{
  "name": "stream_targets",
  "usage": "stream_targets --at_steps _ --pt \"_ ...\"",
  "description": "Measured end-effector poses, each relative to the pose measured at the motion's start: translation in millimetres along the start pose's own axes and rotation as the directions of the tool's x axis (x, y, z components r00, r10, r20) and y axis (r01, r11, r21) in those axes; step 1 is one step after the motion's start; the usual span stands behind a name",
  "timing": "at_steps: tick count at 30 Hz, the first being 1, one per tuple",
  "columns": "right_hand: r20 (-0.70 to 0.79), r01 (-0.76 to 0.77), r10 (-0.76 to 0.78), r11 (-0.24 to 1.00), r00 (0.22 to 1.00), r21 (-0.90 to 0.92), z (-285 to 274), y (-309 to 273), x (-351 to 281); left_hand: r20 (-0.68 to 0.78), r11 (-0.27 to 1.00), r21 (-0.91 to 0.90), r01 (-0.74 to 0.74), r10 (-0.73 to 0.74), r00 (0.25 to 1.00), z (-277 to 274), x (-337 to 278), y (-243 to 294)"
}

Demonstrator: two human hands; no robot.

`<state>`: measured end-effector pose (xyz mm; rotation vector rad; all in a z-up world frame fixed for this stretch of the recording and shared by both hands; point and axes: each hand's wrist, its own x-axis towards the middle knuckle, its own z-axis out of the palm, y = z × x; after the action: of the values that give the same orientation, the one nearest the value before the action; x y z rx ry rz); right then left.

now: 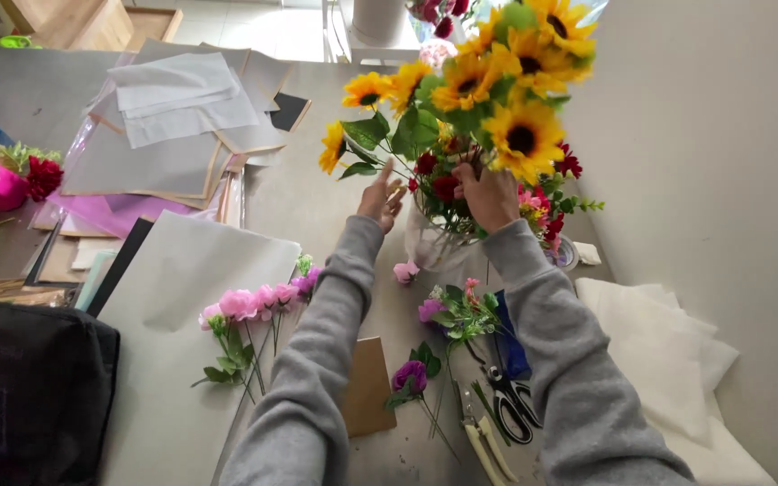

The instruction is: The person arranges artificial flowers on a table, using pruning shears to trim the stems of various flowers including sunflowers, pink roses, and purple blooms. They repeatedly cut the stems and place the flowers into a vase, adjusting the arrangement throughout the process.

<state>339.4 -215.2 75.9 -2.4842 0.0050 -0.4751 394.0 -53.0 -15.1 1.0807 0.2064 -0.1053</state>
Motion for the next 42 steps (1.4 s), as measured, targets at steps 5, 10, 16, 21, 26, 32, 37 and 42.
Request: stream_targets --at_steps 5,10,16,21,26,32,37,42 --pt "0.053 -0.080 0.075 0.992 0.996 0.098 -32.6 0.6 -9.2 -0.053 0.892 -0.282 -0.354 0.354 0.934 28.9 -5.3 22.5" --pt "-0.026 -0.081 0.087 0.978 0.996 0.193 -30.7 17.5 -19.5 0.006 0.933 -0.052 -0.355 0.356 0.934 30.8 -65.5 76.7" --pt "-0.077 0.033 0.003 0.886 0.997 0.462 -33.1 29.0 -22.9 -0.106 0.828 -0.329 -0.453 0.445 0.889 17.4 -85.3 109.4" --pt "-0.041 0.142 -0.136 0.953 0.990 0.269 -12.6 38.1 -24.0 -0.193 0.702 -0.375 -0.605 0.580 0.792 -4.5 -106.8 128.3" --pt "0.095 0.348 -0.346 0.937 0.933 -0.006 9.4 52.4 -27.6 -0.168 0.718 0.060 -0.693 0.692 0.702 -47.1 -141.8 123.7" --pt "0.281 0.592 -0.530 0.772 0.800 -0.231 -4.3 106.9 11.6 -0.209 0.822 0.195 -0.535 0.568 0.796 -89.2 -195.7 90.2" --pt "0.046 0.263 -0.261 0.963 0.964 -0.058 -122.7 -35.2 -101.6 -0.306 0.876 0.312 -0.368 0.459 0.834 -86.4 -238.0 68.3" --pt "0.034 0.065 -0.099 0.836 0.995 0.544 -99.6 -71.3 -205.8 -0.276 0.825 0.440 -0.355 0.501 0.820 -67.8 -265.4 46.1"
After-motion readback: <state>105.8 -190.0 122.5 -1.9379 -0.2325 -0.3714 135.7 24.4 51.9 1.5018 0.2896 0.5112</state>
